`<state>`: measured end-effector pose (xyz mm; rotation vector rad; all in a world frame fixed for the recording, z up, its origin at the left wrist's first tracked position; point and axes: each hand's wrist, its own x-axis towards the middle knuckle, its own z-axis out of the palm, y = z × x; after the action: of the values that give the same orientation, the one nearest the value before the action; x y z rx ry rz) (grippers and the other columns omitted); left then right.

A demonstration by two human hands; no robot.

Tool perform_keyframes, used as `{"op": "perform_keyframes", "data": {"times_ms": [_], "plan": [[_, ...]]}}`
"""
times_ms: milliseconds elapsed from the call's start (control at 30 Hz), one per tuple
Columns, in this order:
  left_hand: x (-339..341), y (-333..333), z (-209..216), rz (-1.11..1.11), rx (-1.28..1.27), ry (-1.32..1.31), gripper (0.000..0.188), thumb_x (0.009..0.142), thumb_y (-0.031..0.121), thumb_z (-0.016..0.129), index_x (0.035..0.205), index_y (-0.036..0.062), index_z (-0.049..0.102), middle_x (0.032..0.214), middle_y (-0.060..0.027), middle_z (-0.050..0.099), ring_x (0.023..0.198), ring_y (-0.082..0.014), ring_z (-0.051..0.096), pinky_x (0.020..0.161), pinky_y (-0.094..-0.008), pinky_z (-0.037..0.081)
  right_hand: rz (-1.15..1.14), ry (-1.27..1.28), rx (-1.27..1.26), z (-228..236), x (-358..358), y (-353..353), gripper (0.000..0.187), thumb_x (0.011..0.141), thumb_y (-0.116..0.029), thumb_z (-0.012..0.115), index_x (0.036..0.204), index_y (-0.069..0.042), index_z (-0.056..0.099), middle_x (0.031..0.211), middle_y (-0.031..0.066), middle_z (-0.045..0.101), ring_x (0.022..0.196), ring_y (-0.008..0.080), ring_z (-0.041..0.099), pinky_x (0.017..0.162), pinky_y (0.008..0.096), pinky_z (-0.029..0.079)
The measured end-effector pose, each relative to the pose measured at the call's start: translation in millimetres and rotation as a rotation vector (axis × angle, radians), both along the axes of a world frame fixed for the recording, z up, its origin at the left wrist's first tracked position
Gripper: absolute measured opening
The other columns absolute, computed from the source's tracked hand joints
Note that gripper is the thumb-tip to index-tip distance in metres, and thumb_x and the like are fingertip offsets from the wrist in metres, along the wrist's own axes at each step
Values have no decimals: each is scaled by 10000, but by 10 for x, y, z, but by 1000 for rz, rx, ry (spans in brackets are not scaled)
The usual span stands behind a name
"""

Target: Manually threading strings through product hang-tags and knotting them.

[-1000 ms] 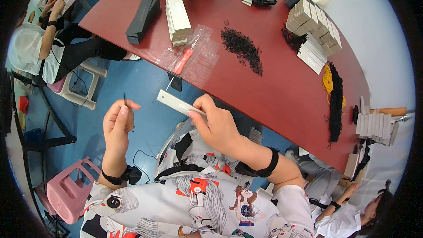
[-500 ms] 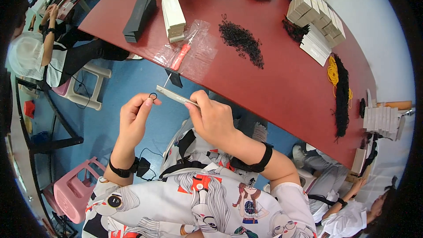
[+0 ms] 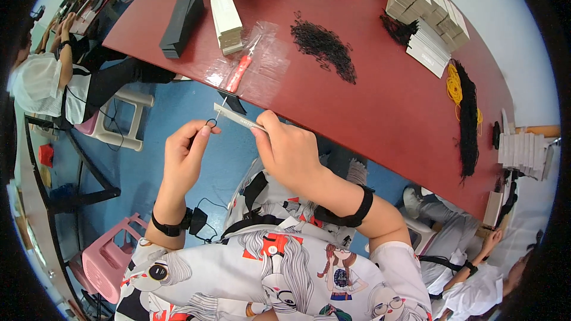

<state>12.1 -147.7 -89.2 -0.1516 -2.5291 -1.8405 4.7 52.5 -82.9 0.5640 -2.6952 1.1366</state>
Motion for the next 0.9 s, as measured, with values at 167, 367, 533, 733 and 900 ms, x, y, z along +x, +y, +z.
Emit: {"op": "perform_keyframes", "data": {"times_ms": [167, 367, 533, 733, 900], "plan": [[-256, 20, -152, -22, -81, -51, 170, 888, 140, 542, 922, -12, 609, 711, 37, 521, 647, -35, 409, 565, -189, 332, -33, 26, -51, -157, -31, -8, 115, 862, -153, 527, 905, -54, 488, 560, 104, 554, 490, 283, 574, 437, 370, 424], [-369, 125, -360, 34, 408, -49, 178, 879, 146, 565, 1017, 35, 578, 650, 87, 405, 574, 4, 303, 494, -167, 227, -40, -58, 53, -338, -27, -72, 267, 887, -188, 482, 1110, -44, 455, 528, 132, 550, 465, 311, 575, 434, 412, 449], [-308, 189, -383, 115, 499, -79, 162, 864, 115, 588, 994, 18, 592, 684, 77, 447, 605, -2, 349, 531, -159, 261, -30, -58, 23, -431, -46, -86, 323, 883, -203, 487, 1151, -31, 430, 527, 151, 554, 465, 340, 571, 446, 434, 456], [-316, 227, -438, 33, 575, -137, 181, 885, 139, 544, 1048, 60, 531, 637, 93, 399, 496, 16, 290, 419, -155, 207, -91, -174, -47, -520, -68, -93, 354, 880, -201, 498, 1158, 1, 412, 627, 162, 593, 558, 359, 598, 505, 428, 469], [-332, 222, -470, 54, 511, -65, 208, 882, 138, 548, 1075, 74, 505, 630, 90, 394, 498, 13, 290, 423, -153, 209, -66, -236, -119, -543, -141, -82, 349, 883, -182, 501, 1157, 12, 405, 717, 149, 627, 638, 340, 630, 563, 398, 486]]}}
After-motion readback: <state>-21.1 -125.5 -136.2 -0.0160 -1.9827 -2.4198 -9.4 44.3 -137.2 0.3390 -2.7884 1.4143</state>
